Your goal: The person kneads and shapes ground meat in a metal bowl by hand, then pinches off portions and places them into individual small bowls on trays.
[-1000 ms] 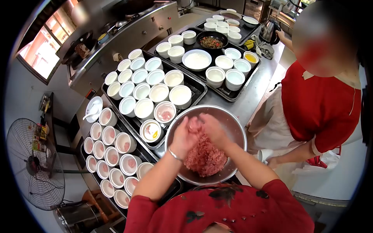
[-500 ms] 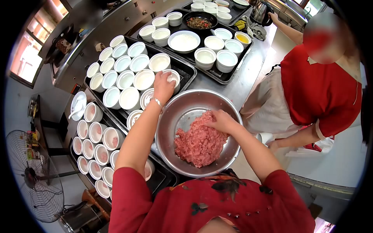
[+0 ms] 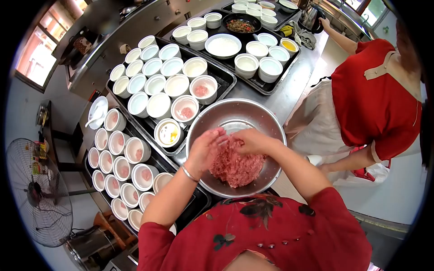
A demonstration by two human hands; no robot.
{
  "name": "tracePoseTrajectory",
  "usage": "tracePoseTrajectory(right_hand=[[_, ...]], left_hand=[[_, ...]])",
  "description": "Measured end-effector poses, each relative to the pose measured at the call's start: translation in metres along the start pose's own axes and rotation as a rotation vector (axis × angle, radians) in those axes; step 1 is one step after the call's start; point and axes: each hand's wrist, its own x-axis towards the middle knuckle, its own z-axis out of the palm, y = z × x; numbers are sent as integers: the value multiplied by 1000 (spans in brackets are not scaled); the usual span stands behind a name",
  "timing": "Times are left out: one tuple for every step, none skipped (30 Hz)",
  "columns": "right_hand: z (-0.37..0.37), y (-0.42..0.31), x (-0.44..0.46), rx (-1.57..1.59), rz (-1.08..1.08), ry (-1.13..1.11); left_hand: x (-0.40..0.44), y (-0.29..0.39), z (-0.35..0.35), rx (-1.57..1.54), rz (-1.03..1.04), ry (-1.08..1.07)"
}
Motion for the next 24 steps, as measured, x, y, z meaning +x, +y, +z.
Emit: tracePoseTrajectory(right_hand=[[5, -5, -11, 38, -149, 130], [11, -10, -20, 78, -298, 261], [17, -16, -26, 77, -301, 256], [22, -23, -30, 68, -318, 316], [27, -28, -32, 60, -336, 377], [31, -29, -33, 62, -342, 375], [34, -28, -33, 29, -217, 375], [36, -29, -33, -4, -91, 374], [32, -30, -32, -127, -158, 365], [28, -29, -32, -126, -158, 366], [24, -27, -34, -103, -183, 380], [20, -24, -35, -81, -209, 394], [15, -17, -33, -81, -211, 397], [11, -5, -29, 115, -67, 417], [10, 6, -24, 311, 77, 431], [16, 17, -17, 310, 74, 432], [23, 28, -9, 149, 99, 452], [29, 37, -4, -11, 124, 471], [35, 36, 3, -76, 104, 386], [36, 24, 4, -78, 102, 389], [38, 10, 3, -160, 84, 365], [38, 0, -1, -240, 68, 339], [36, -6, -6, -221, 67, 318], [36, -4, -8, -225, 65, 322]], left_hand=[[-2, -11, -1, -144, -92, -7], [-3, -19, 0, -287, -184, -13], [-4, -25, 3, -413, -273, -68], [-7, -27, 11, -416, -269, -64], [-11, -25, 23, -456, -304, -55], [-14, -25, 29, -494, -339, -47], [-9, -38, 17, -524, -317, -62], [-8, -44, 12, -523, -314, -59], [-8, -48, 9, -571, -265, -131], [-7, -52, 5, -619, -218, -202], [-6, -54, 0, -647, -257, -230], [-8, -56, -5, -645, -258, -231], [-12, -52, -3, -585, -233, -57], [-16, -46, -1, -521, -203, 114], [-21, -39, 1, -551, -170, 165], [-22, -37, -4, -550, -167, 163], [-21, -36, -10, -547, -146, 123], [-21, -36, -14, -543, -126, 83], [-21, -33, -12, -463, -106, 112], [-23, -29, -8, -462, -103, 109], [-26, -26, -4, -362, -57, 154], [-28, -24, -2, -262, -13, 199], [-29, -25, -4, -260, -13, 198], [-29, -25, -6, -207, 20, 195]])
